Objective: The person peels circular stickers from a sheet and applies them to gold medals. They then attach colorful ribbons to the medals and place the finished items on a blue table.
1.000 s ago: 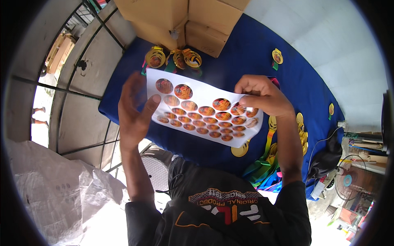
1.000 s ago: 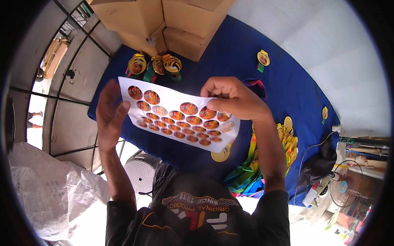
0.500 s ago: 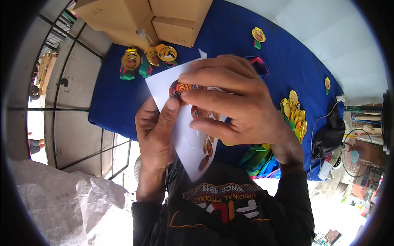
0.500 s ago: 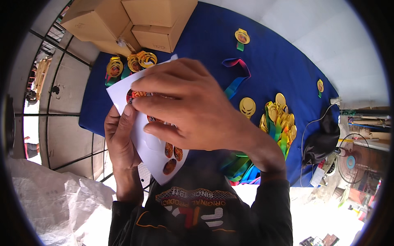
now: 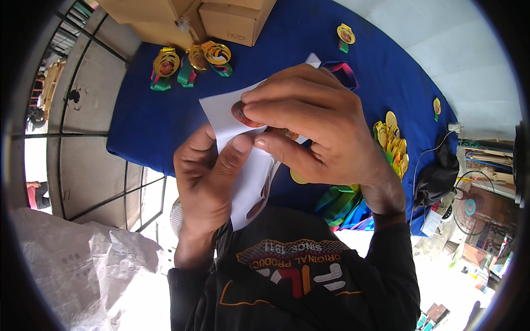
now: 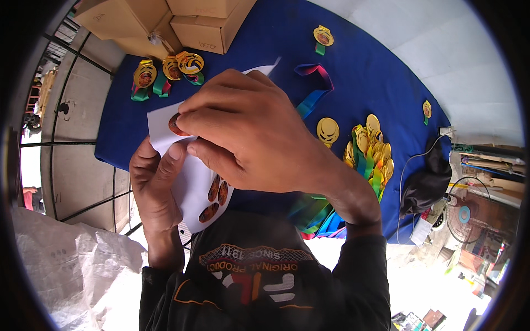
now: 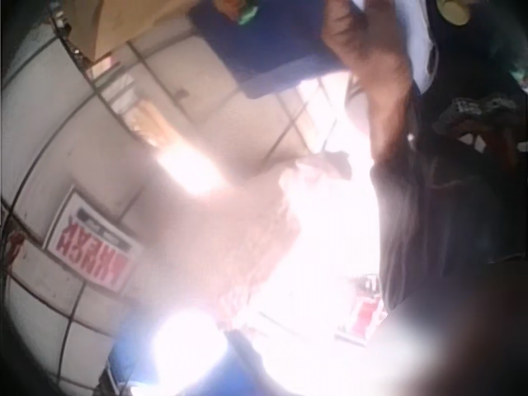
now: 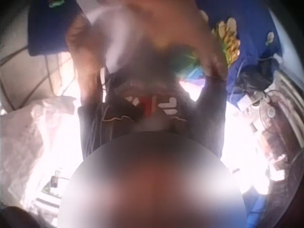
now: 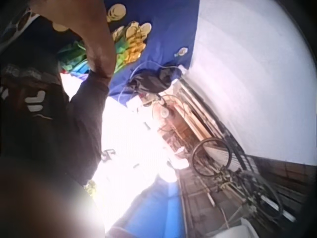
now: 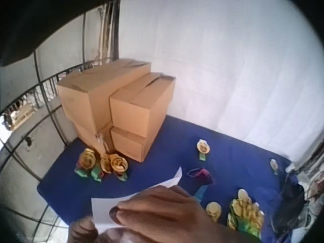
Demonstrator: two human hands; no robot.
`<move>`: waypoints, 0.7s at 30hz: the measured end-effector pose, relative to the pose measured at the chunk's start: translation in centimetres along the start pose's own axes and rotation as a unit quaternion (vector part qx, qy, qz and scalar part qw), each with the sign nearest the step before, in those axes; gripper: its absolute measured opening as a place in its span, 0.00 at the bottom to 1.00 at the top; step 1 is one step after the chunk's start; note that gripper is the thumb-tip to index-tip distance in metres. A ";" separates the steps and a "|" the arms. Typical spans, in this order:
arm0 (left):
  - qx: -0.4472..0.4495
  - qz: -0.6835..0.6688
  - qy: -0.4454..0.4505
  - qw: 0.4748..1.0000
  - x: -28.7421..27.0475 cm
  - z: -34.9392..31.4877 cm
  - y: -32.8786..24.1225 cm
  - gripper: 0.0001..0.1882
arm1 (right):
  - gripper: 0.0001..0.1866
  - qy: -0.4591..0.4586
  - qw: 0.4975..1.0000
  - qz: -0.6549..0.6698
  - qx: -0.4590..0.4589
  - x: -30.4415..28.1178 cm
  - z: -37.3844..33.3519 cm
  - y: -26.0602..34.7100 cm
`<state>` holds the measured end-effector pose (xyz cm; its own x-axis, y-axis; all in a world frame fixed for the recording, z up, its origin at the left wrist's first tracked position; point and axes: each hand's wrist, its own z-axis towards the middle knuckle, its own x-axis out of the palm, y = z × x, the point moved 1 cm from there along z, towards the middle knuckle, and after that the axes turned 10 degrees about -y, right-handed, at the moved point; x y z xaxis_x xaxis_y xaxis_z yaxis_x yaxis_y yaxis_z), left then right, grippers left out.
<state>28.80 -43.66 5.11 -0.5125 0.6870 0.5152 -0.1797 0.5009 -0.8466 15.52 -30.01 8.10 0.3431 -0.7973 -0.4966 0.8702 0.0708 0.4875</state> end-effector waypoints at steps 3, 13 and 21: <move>0.059 0.063 0.015 0.996 -0.2 0.2 0.0 0.11 | 0.15 0.012 1.000 0.025 0.015 0.1 0.1 -0.1; 0.128 0.144 0.030 0.981 -0.2 0.2 -0.4 0.07 | 0.09 0.054 0.988 0.125 0.072 -0.4 -0.1 -0.8; 0.087 0.170 0.053 0.980 0.2 -0.1 -1.0 0.09 | 0.11 0.075 0.980 0.147 0.109 -1.0 -0.4 -0.9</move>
<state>28.93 -43.96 6.07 -0.4786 0.8545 0.2020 -0.1581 0.1424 -0.9771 14.55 -28.99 7.86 0.6301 -0.6638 -0.4030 0.6355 0.1426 0.7588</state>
